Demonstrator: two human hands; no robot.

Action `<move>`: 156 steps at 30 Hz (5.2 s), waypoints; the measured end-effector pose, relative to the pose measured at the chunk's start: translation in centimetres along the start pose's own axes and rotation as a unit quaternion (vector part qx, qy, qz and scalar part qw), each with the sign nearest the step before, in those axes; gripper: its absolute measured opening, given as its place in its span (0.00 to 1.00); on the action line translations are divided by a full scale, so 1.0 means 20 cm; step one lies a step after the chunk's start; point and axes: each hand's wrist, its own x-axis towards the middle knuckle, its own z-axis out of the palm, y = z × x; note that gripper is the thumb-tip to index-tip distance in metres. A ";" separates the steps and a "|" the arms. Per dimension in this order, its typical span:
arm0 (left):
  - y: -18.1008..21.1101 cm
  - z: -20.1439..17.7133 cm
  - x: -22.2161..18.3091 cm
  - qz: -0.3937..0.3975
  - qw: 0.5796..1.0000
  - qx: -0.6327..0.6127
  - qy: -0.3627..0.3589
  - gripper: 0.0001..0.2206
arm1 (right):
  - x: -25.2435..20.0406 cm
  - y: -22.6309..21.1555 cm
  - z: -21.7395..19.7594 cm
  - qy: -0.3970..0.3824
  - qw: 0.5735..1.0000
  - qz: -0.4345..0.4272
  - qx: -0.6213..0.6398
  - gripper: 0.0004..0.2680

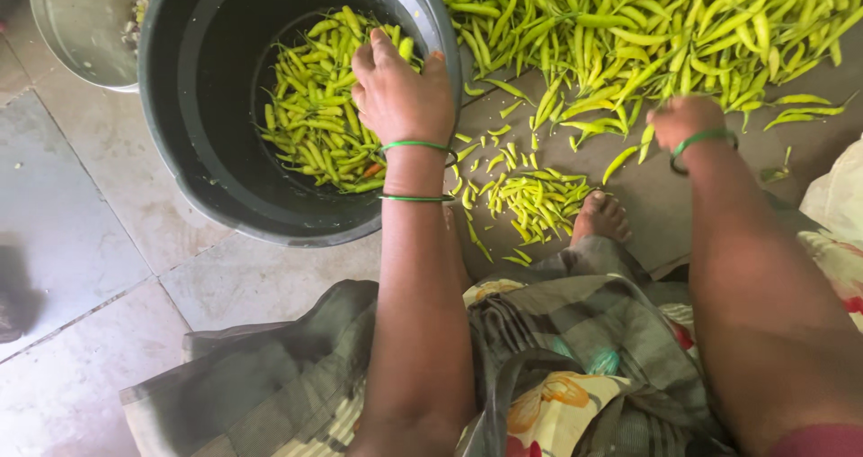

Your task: The person sits on a tiled floor and repeatedly picks green chilies from a large pile, removes the stems by hand, and places the trimmed chilies into a black plastic bucket. The person continues this process for the duration of the clip.

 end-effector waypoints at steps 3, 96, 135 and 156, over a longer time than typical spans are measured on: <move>0.02 0.07 -0.03 0.038 0.998 -0.034 0.023 0.28 | -0.08 0.10 0.32 -0.108 0.969 0.155 0.161 0.19; -0.06 0.14 0.01 0.003 0.998 -0.046 -0.047 0.17 | -0.13 -0.61 0.01 -0.066 0.921 -0.282 0.262 0.11; -0.16 0.63 -0.34 0.047 0.905 -0.124 -0.404 0.10 | -0.21 -0.73 -0.12 -0.265 0.724 -0.070 0.632 0.04; -0.45 1.14 -0.43 -0.071 0.896 -0.166 -0.405 0.09 | -0.62 -1.17 -0.48 0.080 0.808 -0.453 0.369 0.04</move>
